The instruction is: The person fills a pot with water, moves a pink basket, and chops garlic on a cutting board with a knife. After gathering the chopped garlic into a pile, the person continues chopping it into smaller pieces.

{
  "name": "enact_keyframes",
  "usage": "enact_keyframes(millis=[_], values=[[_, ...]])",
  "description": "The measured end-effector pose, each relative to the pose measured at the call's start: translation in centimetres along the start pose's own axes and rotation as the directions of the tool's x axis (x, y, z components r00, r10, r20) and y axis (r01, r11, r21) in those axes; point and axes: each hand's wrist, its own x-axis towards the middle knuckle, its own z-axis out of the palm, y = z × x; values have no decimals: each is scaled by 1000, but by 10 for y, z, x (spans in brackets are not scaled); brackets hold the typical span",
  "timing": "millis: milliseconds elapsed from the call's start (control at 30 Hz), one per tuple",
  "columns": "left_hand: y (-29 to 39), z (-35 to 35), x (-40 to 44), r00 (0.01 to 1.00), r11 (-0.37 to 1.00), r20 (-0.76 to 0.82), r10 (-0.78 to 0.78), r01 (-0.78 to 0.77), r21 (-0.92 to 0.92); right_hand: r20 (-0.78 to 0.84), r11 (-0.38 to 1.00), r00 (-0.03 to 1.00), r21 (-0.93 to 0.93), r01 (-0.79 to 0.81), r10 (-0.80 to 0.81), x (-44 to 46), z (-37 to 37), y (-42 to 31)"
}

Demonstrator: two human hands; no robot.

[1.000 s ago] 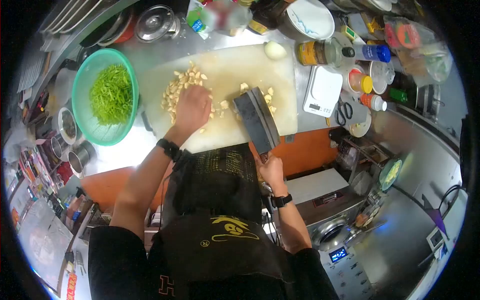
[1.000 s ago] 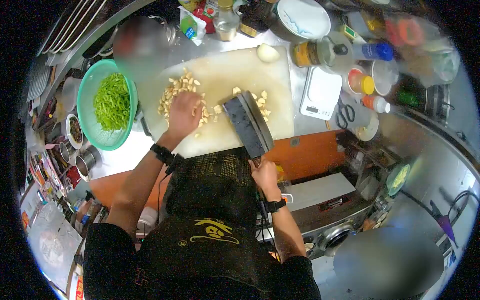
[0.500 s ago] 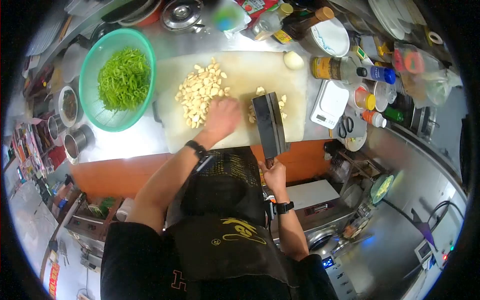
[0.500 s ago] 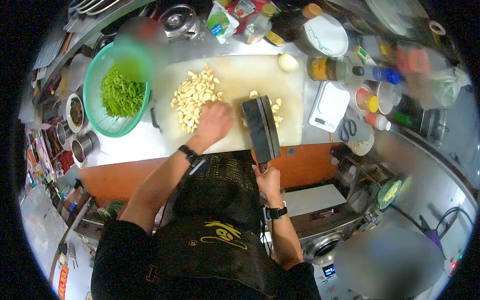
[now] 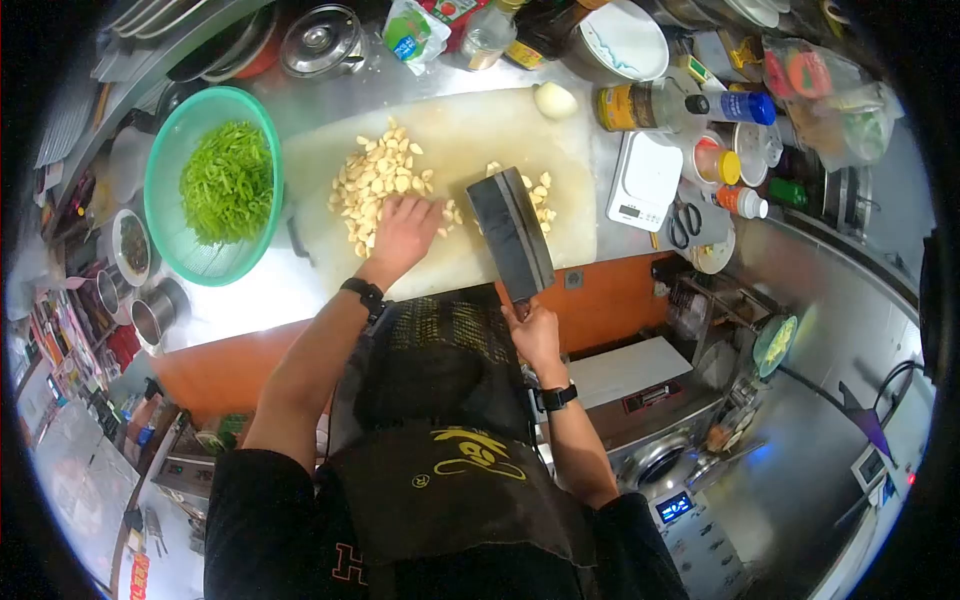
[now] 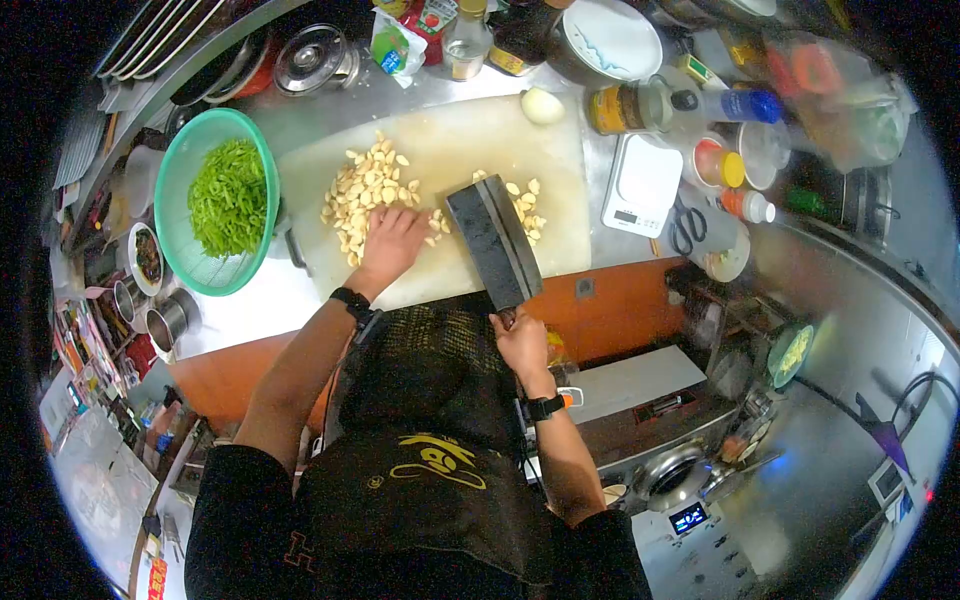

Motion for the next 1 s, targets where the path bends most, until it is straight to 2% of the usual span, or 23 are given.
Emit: enact_keyframes(millis=[100,233,333,433,533,767,900,1000], values=[[-10,-11,-2,999,999,-13,-36,37,6,-41,995,997,-76,63,-66,2,9,11],[-11,-29,4,989,988,-7,-145,145,-61,44,965,990,-221,141,-134,10,25,28],[3,-21,43,963,937,-6,-269,260,-234,58,933,983,-311,182,-173,16,48,40],[33,6,94,976,956,40,-215,219,-194,94,907,977,-364,212,-191,27,60,52],[42,21,109,971,982,188,-145,165,-92,148,895,974,-390,218,-173,34,62,60],[44,24,115,959,969,248,-139,183,-164,215,909,961,-341,239,-172,42,62,68],[42,30,113,975,967,184,-123,160,-200,203,916,973,-360,177,-108,32,50,47],[48,30,112,966,977,227,-127,162,-142,190,920,976,-352,173,-111,30,58,50]])
